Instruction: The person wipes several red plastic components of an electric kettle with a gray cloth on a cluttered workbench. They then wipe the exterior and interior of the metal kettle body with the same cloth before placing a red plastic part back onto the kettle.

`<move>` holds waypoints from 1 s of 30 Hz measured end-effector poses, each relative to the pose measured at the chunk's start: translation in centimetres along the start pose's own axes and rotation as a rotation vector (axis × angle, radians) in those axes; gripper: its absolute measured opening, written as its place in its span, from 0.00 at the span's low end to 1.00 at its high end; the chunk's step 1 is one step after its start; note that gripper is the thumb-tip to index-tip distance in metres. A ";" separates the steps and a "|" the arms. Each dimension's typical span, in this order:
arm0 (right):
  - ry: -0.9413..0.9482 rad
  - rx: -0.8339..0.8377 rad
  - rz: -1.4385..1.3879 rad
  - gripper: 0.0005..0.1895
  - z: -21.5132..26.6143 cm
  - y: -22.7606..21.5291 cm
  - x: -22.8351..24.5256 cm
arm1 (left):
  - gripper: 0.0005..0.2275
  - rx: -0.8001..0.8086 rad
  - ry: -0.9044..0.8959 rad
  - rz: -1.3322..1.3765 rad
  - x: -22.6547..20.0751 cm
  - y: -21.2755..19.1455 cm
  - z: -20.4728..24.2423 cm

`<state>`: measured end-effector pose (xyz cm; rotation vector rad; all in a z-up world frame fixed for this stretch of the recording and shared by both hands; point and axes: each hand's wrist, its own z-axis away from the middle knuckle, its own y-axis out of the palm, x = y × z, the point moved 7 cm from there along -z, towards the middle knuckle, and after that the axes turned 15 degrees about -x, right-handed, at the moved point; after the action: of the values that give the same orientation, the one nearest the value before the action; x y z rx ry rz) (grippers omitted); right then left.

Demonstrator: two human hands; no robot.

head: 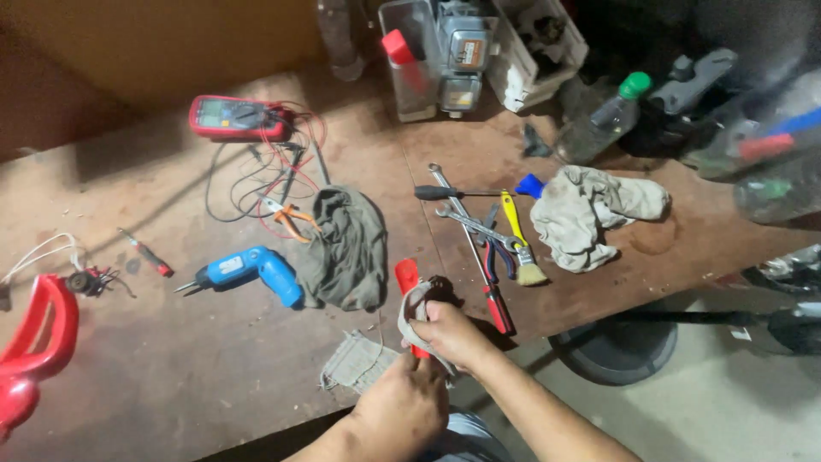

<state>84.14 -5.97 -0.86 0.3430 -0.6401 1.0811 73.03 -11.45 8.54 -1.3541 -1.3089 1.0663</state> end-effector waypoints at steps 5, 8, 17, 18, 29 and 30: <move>-0.193 -0.073 0.195 0.23 -2.3 6.2 0.9 | 0.21 -0.182 -0.430 -0.010 4.6 -9.8 3.6; -0.431 -0.177 0.317 0.29 -1.9 8.4 1.2 | 0.47 -0.055 -1.187 0.291 7.4 -12.2 11.0; -0.789 -0.130 0.398 0.22 6.1 15.8 7.7 | 0.24 -0.807 -2.205 1.963 1.0 -9.0 15.5; -0.867 -0.163 0.459 0.18 6.4 16.2 8.5 | 0.28 -0.901 -2.195 1.868 1.0 -9.3 16.3; -0.389 0.464 0.642 0.05 20.6 22.2 2.8 | 0.30 -0.496 -2.304 1.209 -5.9 -15.6 25.2; -0.434 0.500 0.416 0.13 21.3 23.2 3.7 | 0.30 -0.474 -2.298 1.204 -6.7 -16.3 25.8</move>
<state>57.91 -4.89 16.90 0.9249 -0.8434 1.5875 44.36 -16.88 19.73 -0.5076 -2.0665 3.9471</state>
